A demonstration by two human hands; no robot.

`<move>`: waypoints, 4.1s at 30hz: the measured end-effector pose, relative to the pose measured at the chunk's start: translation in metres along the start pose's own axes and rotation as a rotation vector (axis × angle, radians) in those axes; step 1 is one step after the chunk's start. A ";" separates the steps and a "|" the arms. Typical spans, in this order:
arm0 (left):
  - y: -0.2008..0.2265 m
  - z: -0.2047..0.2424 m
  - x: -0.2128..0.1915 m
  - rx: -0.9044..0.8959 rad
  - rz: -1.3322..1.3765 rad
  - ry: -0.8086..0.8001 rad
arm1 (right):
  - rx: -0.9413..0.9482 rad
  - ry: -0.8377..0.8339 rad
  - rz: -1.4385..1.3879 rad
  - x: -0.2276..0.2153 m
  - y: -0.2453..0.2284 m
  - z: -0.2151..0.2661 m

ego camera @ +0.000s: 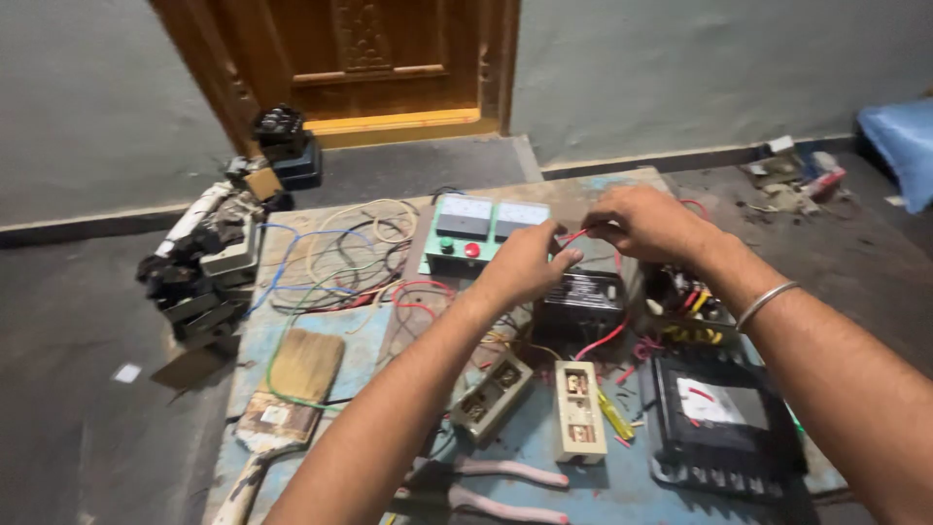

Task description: The person assembles an electrical panel by connecting wires to a contactor and terminal blocks using various screwdrivers and pliers. They strip wire ends, insert them into terminals, and tighten the screws to secure connections across the components.

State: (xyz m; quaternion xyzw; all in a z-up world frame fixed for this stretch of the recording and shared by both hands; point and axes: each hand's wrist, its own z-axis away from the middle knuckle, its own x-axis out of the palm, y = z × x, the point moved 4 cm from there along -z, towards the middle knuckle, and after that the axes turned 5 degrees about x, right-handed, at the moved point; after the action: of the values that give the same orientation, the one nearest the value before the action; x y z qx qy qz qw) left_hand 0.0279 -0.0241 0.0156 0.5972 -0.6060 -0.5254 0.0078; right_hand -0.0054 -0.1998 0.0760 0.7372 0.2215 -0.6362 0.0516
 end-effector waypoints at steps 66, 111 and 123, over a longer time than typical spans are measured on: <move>0.124 0.282 0.015 -0.148 -0.661 -0.088 | 0.370 0.454 -1.016 0.117 0.232 0.144; -0.186 0.258 -0.211 -1.201 -0.626 -0.065 | 0.496 0.376 -1.120 0.112 0.215 0.151; -0.178 0.138 -0.200 -0.766 0.453 0.311 | 0.428 0.384 -1.100 0.117 0.226 0.150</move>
State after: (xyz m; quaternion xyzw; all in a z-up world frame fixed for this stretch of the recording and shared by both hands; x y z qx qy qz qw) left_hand 0.1250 0.2558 -0.0377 0.4758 -0.4753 -0.6005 0.4325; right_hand -0.0431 -0.4257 -0.1111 0.6105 0.4419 -0.4558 -0.4736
